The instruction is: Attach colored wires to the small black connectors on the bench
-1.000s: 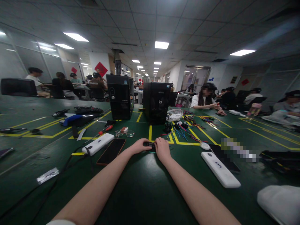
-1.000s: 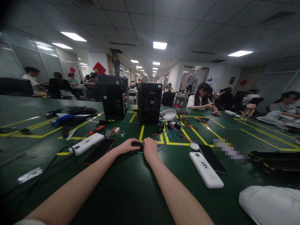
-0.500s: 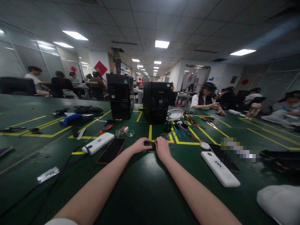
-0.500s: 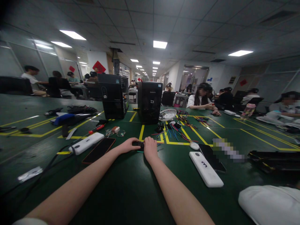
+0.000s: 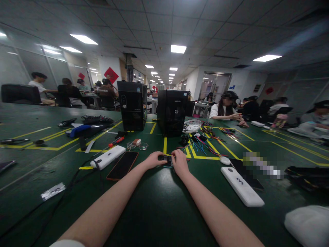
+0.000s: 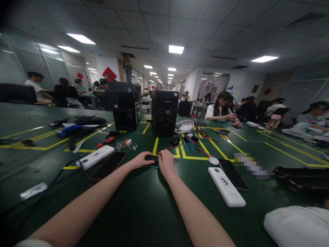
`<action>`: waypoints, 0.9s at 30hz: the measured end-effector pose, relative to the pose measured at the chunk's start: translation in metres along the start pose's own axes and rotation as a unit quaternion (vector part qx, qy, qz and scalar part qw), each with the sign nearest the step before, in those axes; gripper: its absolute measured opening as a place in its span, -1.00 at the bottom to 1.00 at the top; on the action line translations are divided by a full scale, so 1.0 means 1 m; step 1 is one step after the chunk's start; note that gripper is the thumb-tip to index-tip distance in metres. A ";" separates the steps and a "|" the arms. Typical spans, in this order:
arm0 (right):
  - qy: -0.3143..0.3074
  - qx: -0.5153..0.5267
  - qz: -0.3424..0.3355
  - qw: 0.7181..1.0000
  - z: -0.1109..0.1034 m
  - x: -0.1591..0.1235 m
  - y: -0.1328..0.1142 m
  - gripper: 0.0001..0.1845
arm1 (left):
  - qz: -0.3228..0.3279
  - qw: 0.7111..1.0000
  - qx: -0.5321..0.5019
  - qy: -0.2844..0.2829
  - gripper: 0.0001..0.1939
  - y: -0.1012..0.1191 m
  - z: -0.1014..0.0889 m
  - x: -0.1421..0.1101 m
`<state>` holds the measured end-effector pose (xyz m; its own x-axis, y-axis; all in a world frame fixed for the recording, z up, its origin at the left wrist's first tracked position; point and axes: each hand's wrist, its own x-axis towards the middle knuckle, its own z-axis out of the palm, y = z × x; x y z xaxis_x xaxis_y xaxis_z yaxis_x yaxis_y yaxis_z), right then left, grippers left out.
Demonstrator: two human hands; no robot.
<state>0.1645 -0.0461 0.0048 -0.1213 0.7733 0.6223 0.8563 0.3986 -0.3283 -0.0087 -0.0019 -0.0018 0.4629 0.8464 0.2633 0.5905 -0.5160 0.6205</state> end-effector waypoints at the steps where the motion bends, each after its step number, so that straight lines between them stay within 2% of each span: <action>1: -0.021 0.003 -0.028 0.999 -0.001 -0.001 -0.004 -0.89 | 0.002 1.000 0.003 0.007 -0.56 0.000 0.001 0.000; 5: -0.102 0.014 -0.113 0.988 -0.002 -0.007 -0.017 -0.92 | 0.003 1.000 0.005 0.026 -0.64 -0.002 0.002 0.001; 9: -0.151 0.008 -0.152 0.977 0.000 -0.010 -0.020 -0.92 | 0.005 0.999 -0.008 0.036 -0.66 -0.004 0.003 0.001; 13: -0.114 0.006 -0.127 0.985 0.000 -0.008 -0.019 -0.91 | 0.016 0.999 -0.010 0.045 -0.68 -0.002 0.002 -0.001; 19: -0.020 -0.002 -0.039 0.999 -0.001 -0.006 -0.015 -0.80 | 0.104 0.993 0.010 0.055 -0.72 0.016 0.002 -0.005; 27: -0.027 -0.004 -0.013 1.000 0.005 -0.006 -0.008 -0.86 | 0.139 0.989 0.034 0.031 -0.69 0.028 0.002 -0.007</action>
<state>0.1552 -0.0512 0.0001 -0.1700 0.7878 0.5919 0.8564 0.4153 -0.3068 0.0055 -0.0222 0.0123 0.5732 0.6766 0.4623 0.4905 -0.7352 0.4678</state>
